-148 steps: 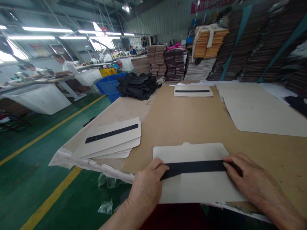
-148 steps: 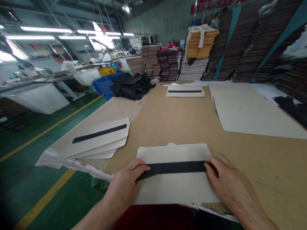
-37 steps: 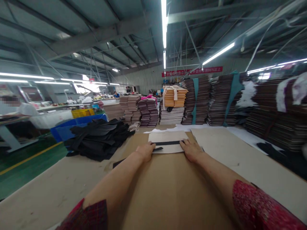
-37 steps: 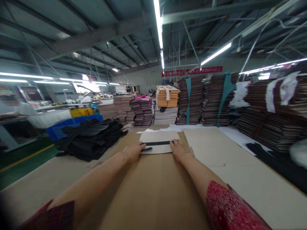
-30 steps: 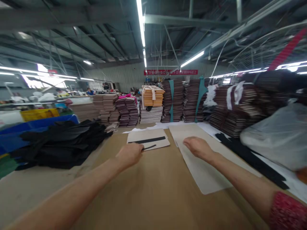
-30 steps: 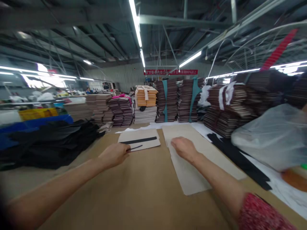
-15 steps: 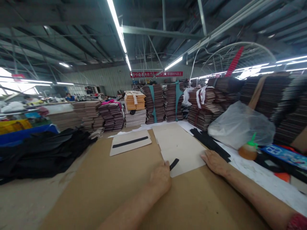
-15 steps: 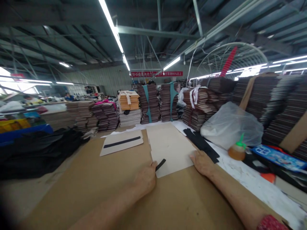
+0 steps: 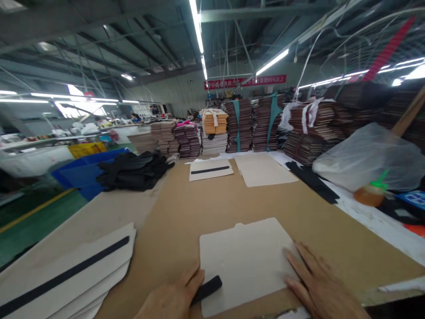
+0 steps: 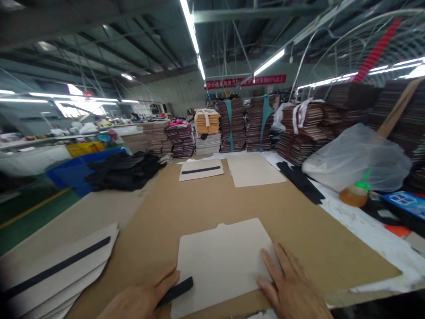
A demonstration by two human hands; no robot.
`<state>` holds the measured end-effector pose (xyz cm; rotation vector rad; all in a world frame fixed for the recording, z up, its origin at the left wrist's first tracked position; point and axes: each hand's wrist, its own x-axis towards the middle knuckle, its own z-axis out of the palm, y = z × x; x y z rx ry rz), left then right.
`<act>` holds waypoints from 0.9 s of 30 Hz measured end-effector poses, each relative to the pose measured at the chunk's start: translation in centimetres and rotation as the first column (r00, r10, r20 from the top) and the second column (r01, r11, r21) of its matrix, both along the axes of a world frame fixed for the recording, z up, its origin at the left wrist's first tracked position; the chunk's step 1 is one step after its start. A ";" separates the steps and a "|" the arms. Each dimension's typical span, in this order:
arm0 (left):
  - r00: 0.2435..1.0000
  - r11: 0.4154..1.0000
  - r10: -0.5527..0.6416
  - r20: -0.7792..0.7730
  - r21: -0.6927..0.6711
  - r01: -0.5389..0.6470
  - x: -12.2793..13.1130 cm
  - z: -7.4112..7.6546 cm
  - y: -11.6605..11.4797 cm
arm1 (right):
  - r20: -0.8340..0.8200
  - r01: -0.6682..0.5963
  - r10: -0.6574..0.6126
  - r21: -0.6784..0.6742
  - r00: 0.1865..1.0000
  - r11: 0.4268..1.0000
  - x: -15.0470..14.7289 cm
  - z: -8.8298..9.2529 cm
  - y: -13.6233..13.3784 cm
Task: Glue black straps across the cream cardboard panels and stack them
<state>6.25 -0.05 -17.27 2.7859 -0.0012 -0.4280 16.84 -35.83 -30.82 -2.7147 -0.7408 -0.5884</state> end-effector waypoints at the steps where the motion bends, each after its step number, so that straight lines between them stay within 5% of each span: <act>1: 0.997 0.997 0.074 0.024 -0.017 -0.074 -1.4 0.6 0.7 | -0.002 -0.035 0.036 0.059 0.999 0.998 -1.0 0.3 0.6; 4: 0.959 0.939 0.280 0.029 -0.214 -0.268 -4.1 2.3 1.5 | -0.111 -0.089 0.132 0.329 0.985 0.940 -2.8 2.4 2.4; 6: 0.945 0.841 0.314 -0.096 -0.433 -0.324 -4.8 2.8 1.1 | -0.232 -0.089 0.211 0.444 0.950 0.891 -3.6 4.4 4.2; 9: 0.934 0.555 0.201 -0.295 -0.751 -0.357 -4.7 2.1 -0.6 | -0.358 -0.101 0.329 0.528 0.874 0.843 -5.1 7.9 8.1; 11: 0.934 0.386 0.105 -0.342 -0.851 -0.355 -4.4 1.2 -2.1 | -0.423 -0.101 0.469 0.650 0.775 0.753 -6.0 10.1 10.8; 13: 0.934 0.401 0.044 -0.356 -0.850 -0.343 -4.1 0.4 -3.6 | -0.478 -0.101 0.610 0.730 0.632 0.676 -6.6 11.6 12.7; 15: 0.933 0.528 0.018 -0.358 -0.789 -0.313 -4.3 0.1 -4.5 | -0.529 -0.082 0.662 0.745 0.531 0.662 -6.7 12.0 13.2; 19: 0.937 0.739 0.042 -0.348 -0.620 -0.263 -5.5 0.0 -3.8 | -0.596 0.014 0.549 0.685 0.586 0.729 -6.2 10.7 9.3; 23: 0.920 0.739 0.124 -0.371 -0.585 -0.335 -6.3 -0.1 -1.2 | -0.703 0.235 0.369 0.603 0.608 0.762 -5.0 8.8 3.9; 27: 0.901 0.660 0.247 -0.357 -0.619 -0.426 -5.0 -0.8 0.3 | -0.666 0.264 0.285 0.598 0.690 0.757 -3.0 8.0 2.7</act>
